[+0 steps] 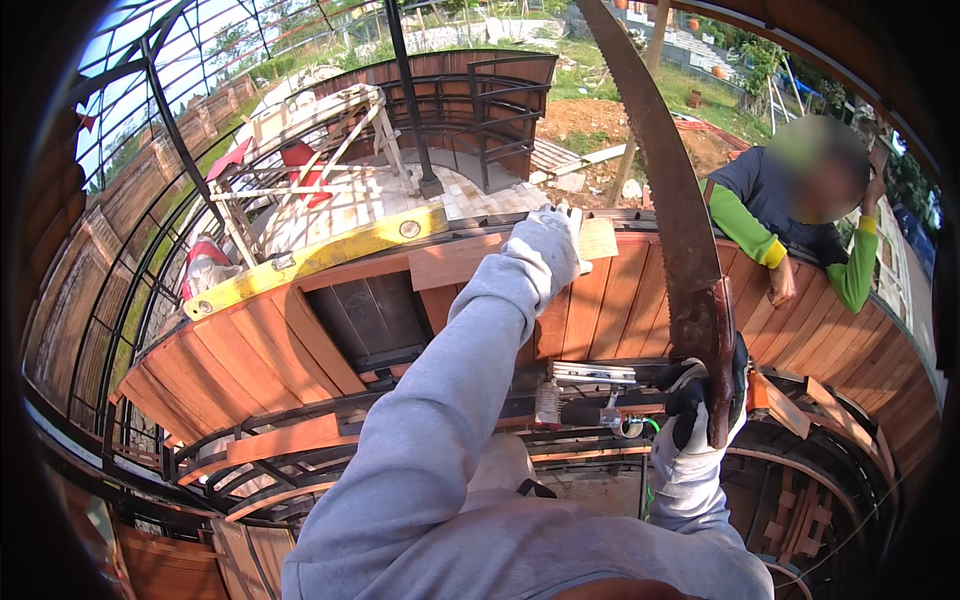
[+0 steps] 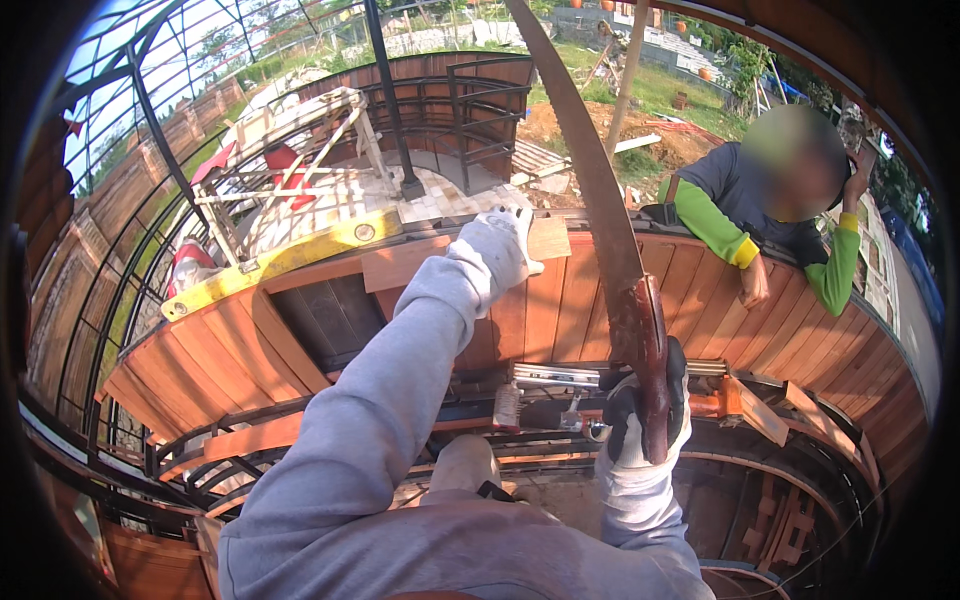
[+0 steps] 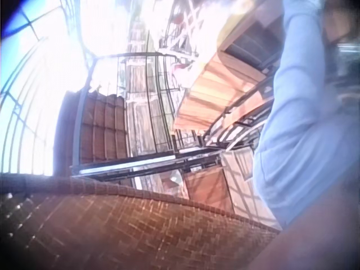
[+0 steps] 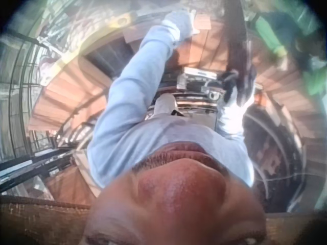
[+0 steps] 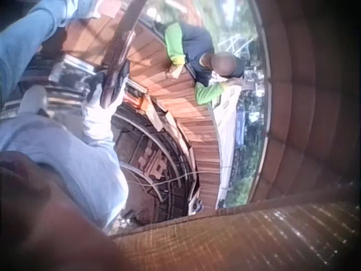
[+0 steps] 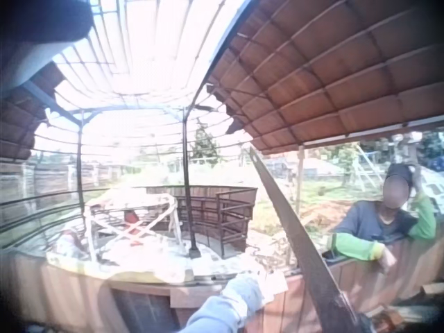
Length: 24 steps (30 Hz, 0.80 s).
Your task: The person uses a hand saw to cut a wooden plank on a curved wooden structure. They position the plank, saw through it, and then remove the cut piece.
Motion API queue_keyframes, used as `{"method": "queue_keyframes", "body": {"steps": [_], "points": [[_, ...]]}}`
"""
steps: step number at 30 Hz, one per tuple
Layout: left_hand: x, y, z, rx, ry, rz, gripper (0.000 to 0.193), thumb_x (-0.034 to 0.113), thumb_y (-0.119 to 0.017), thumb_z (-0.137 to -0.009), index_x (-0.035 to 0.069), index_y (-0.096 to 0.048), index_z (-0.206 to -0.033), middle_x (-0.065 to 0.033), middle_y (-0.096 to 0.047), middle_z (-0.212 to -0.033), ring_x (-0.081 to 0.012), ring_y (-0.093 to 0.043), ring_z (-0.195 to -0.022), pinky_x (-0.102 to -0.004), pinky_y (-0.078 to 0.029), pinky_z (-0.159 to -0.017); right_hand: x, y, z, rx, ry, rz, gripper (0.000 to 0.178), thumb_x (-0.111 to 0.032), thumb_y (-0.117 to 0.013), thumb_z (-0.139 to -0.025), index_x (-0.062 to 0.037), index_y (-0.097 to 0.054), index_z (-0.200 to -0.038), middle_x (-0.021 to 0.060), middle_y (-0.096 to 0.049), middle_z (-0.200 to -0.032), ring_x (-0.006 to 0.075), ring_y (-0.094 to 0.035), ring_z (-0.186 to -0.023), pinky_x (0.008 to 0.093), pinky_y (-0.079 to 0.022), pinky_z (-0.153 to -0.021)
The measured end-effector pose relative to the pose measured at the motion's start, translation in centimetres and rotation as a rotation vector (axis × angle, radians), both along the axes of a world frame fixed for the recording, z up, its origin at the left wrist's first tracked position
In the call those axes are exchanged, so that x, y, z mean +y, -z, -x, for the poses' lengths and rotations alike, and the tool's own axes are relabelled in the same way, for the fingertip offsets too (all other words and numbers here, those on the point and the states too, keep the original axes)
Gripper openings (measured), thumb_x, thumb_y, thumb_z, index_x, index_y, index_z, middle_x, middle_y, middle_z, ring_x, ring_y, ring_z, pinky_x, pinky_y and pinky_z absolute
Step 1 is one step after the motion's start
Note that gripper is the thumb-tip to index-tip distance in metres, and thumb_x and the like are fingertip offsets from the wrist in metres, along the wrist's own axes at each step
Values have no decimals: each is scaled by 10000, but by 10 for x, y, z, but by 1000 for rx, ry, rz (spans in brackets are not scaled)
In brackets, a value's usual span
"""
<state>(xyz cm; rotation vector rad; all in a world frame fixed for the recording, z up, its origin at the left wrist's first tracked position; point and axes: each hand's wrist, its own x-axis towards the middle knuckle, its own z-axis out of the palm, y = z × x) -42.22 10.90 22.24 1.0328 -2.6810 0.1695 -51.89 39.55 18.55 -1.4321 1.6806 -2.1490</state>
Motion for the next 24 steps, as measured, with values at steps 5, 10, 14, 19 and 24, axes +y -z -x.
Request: {"method": "queue_keyframes", "body": {"steps": [5,10,14,19,24], "points": [[12,-19,-1,-37,-48,-137,721,427,-802,-832,-18,-554,-1343,-224,-632,-1332,-347,-598,-1270,-414,-500,-1060,-11,35,25,-47,20,40,534,-204,-638,-971,21,-543,-1445,159,-676,-1178,174,-670,-853,309,-534,-773],[15,-18,0,-28,-75,-110,677,425,-809,-832,-4,-595,-1311,-217,-635,-1328,-341,-599,-1270,-413,-500,-1064,-10,58,32,79,-11,-11,546,-309,-655,-1004,31,-568,-1422,197,-665,-1285,252,-695,-978,381,-532,-890],[13,-14,-1,-16,-48,-80,686,418,-808,-834,-6,-581,-1324,-214,-640,-1307,-350,-599,-1257,-424,-502,-1054,-9,65,36,134,42,-54,572,-293,-675,-978,41,-558,-1427,174,-692,-1196,229,-689,-923,359,-535,-851],[4,-3,4,-31,-48,-30,687,419,-802,-832,-10,-568,-1315,-202,-632,-1312,-354,-592,-1250,-429,-493,-1055,-4,60,32,-14,-55,-109,591,-268,-657,-975,38,-519,-1462,142,-677,-1219,185,-673,-891,332,-537,-823],[3,-1,5,19,-55,-16,701,421,-822,-791,21,-560,-1302,-219,-669,-1240,-382,-633,-1182,-446,-525,-1007,-5,75,39,87,-13,-74,567,-227,-647,-976,43,-517,-1457,197,-623,-1382,228,-691,-989,340,-534,-897]]}}
